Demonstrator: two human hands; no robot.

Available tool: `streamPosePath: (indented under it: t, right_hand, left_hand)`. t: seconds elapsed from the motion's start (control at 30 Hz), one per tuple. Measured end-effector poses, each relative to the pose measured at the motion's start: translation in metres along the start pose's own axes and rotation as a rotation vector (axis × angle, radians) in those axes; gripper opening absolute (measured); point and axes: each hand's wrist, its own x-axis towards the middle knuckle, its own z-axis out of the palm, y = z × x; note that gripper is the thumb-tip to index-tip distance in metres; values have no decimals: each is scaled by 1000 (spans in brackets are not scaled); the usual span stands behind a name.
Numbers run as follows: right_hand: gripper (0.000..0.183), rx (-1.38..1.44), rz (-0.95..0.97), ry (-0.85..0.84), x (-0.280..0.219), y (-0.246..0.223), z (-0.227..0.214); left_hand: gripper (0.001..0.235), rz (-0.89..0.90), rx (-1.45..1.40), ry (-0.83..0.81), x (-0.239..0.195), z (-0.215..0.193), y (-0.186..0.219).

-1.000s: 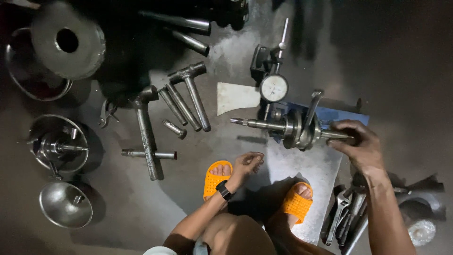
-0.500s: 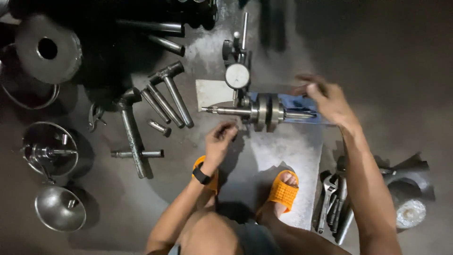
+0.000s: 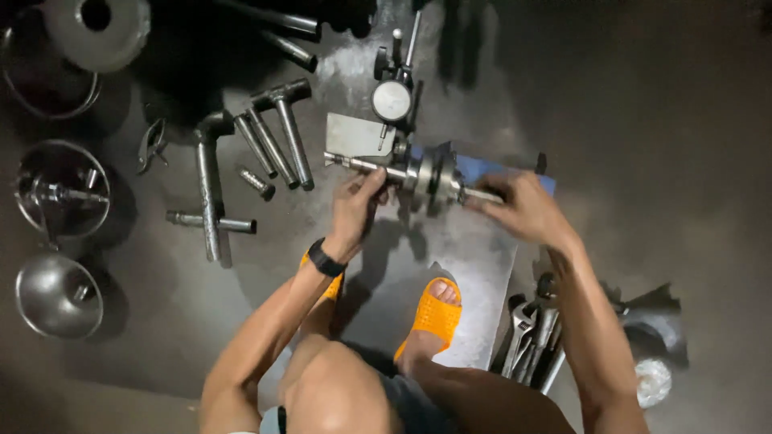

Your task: Inspecting and aligning a motorcycle crankshaft using a dial indicator and a mallet at a workshop station.

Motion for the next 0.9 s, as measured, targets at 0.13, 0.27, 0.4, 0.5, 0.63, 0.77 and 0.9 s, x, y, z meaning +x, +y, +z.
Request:
streamPosePath:
  t: [0.13, 0.27, 0.4, 0.5, 0.63, 0.77, 0.9]
  right_hand:
    - [27, -53, 22, -69, -33, -43, 2]
    - [30, 224, -184, 8, -60, -30, 27]
    - [31, 76, -114, 107, -68, -30, 39]
    - [36, 110, -167, 180, -52, -56, 53]
    - [24, -363, -454, 30, -17, -97, 78]
    - [15, -597, -790, -183, 32, -153, 127]
    - [64, -962, -630, -512, 89, -195, 178]
  left_hand:
    - [37, 256, 83, -162, -39, -4, 41]
    - [37, 331, 236, -235, -79, -6, 112]
    - [49, 414, 828, -420, -106, -35, 181]
    - [73, -326, 800, -578, -133, -56, 209]
    - [80, -122, 24, -644, -113, -107, 153]
    - [45, 22, -708, -583, -115, -181, 126]
    - [42, 81, -1040, -206, -81, -271, 52]
